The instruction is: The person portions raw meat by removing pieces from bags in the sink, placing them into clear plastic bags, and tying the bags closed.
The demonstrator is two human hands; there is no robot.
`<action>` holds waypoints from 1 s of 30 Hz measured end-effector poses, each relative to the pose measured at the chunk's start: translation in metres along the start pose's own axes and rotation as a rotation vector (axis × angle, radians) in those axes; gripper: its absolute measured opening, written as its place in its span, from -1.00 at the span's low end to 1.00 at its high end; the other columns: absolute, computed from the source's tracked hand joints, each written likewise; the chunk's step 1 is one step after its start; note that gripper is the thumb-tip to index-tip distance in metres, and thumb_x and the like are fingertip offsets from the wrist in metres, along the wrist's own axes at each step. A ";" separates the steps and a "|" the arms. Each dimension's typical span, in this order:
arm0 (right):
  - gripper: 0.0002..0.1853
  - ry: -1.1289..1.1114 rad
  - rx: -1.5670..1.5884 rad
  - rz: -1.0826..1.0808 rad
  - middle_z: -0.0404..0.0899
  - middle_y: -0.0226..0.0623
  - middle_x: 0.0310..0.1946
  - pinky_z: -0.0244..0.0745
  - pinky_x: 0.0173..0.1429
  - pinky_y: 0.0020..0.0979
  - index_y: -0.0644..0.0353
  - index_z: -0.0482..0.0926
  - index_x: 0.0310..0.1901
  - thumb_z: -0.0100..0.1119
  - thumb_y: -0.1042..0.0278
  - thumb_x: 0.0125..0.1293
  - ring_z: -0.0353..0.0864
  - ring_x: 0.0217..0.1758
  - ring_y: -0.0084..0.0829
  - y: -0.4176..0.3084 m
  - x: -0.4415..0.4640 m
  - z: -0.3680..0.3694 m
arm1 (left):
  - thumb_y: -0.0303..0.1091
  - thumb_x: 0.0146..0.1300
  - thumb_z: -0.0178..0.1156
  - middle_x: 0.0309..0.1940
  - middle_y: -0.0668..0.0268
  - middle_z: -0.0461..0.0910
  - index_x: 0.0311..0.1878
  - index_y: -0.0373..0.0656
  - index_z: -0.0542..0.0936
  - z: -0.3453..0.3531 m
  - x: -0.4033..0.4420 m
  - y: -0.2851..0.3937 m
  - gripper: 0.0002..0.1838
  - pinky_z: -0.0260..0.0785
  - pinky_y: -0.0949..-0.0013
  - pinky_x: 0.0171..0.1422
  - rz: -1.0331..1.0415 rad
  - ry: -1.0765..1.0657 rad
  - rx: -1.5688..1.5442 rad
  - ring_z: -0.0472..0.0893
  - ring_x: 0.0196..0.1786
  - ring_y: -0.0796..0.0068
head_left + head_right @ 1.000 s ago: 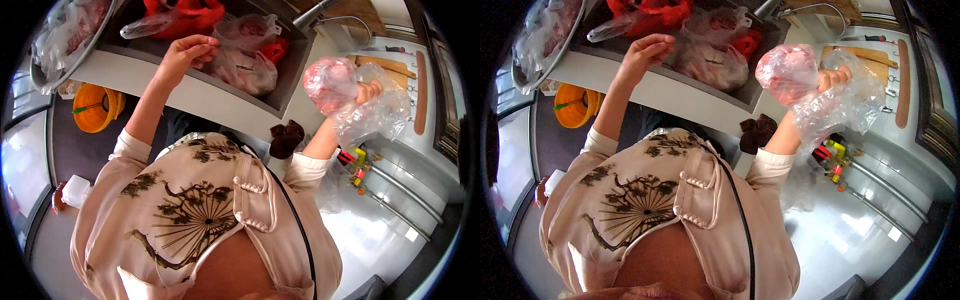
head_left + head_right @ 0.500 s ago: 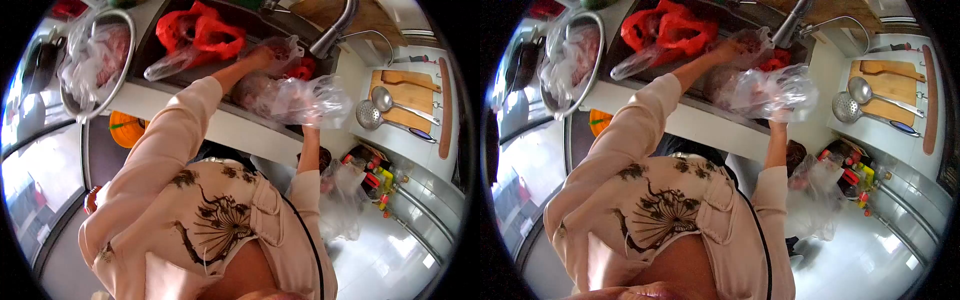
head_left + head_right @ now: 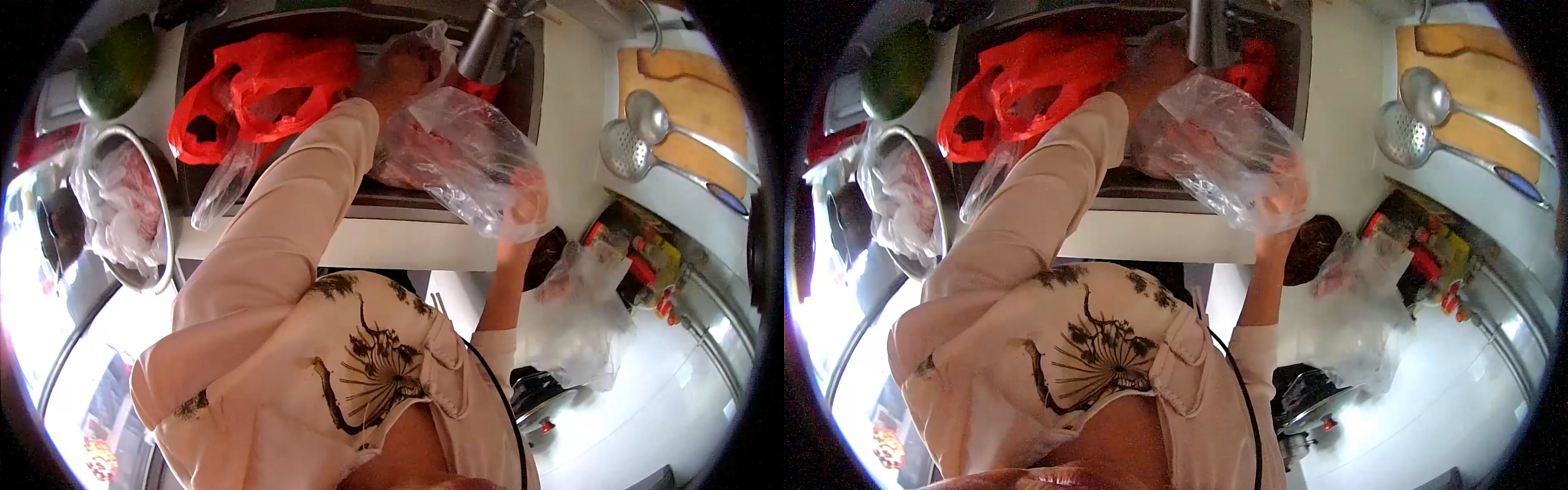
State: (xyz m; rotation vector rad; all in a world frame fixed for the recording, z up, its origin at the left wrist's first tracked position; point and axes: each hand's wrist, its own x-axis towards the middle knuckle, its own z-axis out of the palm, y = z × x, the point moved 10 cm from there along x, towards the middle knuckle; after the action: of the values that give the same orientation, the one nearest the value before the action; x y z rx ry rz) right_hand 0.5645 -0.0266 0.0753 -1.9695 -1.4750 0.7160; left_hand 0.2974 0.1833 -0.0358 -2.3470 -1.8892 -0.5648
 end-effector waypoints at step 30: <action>-0.62 -0.167 0.982 0.586 0.51 -0.34 -0.43 0.32 -0.54 -0.57 0.24 0.42 0.07 -0.02 0.16 0.36 0.43 -0.56 -0.59 -0.070 -0.034 -0.004 | -0.50 0.09 0.21 -0.48 0.28 0.58 -0.17 -0.28 0.49 -0.192 -0.028 -0.010 -0.78 0.35 0.55 -0.58 -0.482 -0.157 -1.375 0.50 -0.58 0.65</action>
State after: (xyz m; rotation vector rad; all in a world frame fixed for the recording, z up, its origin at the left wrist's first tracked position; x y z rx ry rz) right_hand 0.5124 -0.0441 0.1313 -1.5142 -0.3845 1.5182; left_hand 0.2377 0.1048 0.1318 -2.3826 -2.5987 -2.4160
